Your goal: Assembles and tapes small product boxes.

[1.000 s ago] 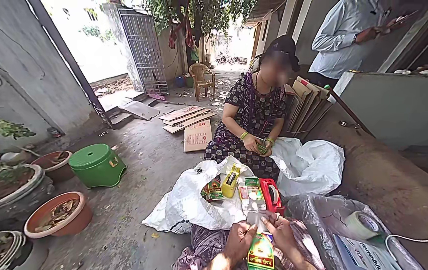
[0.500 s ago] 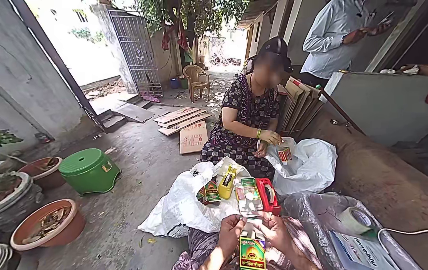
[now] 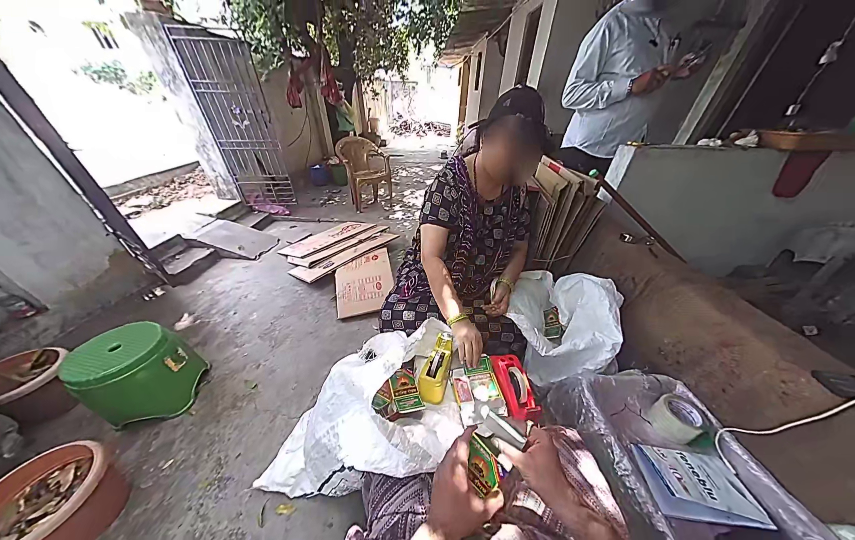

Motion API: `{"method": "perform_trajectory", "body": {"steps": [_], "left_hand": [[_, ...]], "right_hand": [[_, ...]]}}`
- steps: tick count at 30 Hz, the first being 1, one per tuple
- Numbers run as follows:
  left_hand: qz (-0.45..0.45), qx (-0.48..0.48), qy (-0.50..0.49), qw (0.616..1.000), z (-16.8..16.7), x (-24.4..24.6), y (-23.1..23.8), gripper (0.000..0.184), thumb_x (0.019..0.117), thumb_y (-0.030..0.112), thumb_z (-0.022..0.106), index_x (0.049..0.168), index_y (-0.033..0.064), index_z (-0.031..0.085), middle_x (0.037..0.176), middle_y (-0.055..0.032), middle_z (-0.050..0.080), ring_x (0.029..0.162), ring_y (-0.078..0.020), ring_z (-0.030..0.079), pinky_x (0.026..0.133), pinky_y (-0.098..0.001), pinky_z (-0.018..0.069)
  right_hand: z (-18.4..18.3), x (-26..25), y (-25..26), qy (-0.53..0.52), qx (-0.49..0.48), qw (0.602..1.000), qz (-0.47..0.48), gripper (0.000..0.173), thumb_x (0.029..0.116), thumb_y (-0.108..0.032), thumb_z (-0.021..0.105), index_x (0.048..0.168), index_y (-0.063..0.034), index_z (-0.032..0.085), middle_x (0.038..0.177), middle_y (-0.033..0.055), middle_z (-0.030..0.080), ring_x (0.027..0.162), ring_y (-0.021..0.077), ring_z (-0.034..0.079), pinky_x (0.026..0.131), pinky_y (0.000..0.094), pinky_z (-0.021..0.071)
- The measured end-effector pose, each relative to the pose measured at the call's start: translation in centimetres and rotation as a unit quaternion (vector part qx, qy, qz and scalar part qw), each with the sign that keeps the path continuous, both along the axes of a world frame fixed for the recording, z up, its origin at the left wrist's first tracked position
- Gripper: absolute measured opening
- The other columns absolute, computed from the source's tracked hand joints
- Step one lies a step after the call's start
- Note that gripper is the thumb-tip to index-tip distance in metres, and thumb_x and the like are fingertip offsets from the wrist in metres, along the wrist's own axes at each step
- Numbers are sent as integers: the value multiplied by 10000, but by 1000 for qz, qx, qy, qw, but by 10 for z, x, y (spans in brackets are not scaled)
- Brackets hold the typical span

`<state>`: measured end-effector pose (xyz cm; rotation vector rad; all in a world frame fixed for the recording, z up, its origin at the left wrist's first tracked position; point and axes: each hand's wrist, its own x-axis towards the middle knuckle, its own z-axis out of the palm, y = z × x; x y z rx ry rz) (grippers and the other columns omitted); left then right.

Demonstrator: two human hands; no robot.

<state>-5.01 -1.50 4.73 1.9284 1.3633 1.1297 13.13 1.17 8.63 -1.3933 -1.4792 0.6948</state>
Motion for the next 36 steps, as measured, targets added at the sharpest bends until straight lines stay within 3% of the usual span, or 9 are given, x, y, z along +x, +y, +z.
{"method": "perform_trajectory", "body": {"steps": [3,7,9,13,16,22,26,29,36], "left_hand": [[8,52,-4,999,-3,2,1,1055,576,398,913,1487,60,502,1297,-127,678,1120,-235,693,950,-467,588],[-5,-11,-18,1000,2,0,2,1095,571,386,935,1521,100,474,1353,-102,656,1179,-220,669,1005,-474,561],[-17,-13,-32,999,1,-1,3,1104,572,381,937,1526,82,467,1355,-110,656,1188,-216,665,1020,-466,552],[-31,-23,-53,998,0,-2,2,1121,563,353,936,1534,69,452,1316,-114,673,1157,-199,676,1007,-451,560],[-47,-37,-61,996,-2,-3,3,1134,570,351,938,1542,57,435,1305,-118,678,1133,-188,686,998,-443,567],[-63,-46,-69,995,-7,-2,4,1139,573,356,936,1549,73,422,1319,-113,673,1135,-189,687,991,-452,572],[-50,-69,-61,994,-4,-1,3,1120,571,398,906,1547,104,440,1295,-87,690,1123,-169,691,984,-456,574],[-40,-85,-41,995,-2,-3,2,1118,567,395,900,1548,112,445,1260,-80,704,1102,-172,695,976,-456,575],[-55,-93,-17,994,3,-3,2,1125,574,361,928,1543,67,438,1247,-126,707,1089,-224,707,985,-477,568]], "right_hand": [[-4,2,-7,51,15,995,80,420,852,-243,814,1235,-94,725,1047,-9,775,943,59,728,901,300,608],[-9,6,-13,58,10,991,123,463,1043,-333,495,1379,-42,624,1300,42,701,1181,49,642,1051,290,507],[-15,6,-13,30,19,993,110,425,1049,-333,467,1264,-44,693,1189,54,730,1109,69,662,1001,315,521],[-7,12,-12,-44,86,976,198,381,1070,-218,479,1372,-60,650,1416,68,636,1343,122,566,1165,356,447],[-7,18,-11,-50,117,963,237,380,1066,-181,469,1355,-14,651,1448,128,603,1381,182,540,1184,384,429],[-3,22,-15,-93,91,958,257,409,1076,-181,402,1373,-33,642,1478,126,577,1409,190,506,1190,394,404],[-8,21,-16,-60,101,954,275,466,1088,-267,366,1344,3,647,1495,152,553,1441,220,467,1210,410,373],[-15,27,-14,-79,86,944,308,587,1105,-397,286,1444,-4,559,1566,142,477,1481,210,410,1235,414,338],[-16,36,-12,-149,91,933,314,568,1106,-422,301,1487,-74,539,1592,110,451,1478,200,419,1213,431,376]]}}
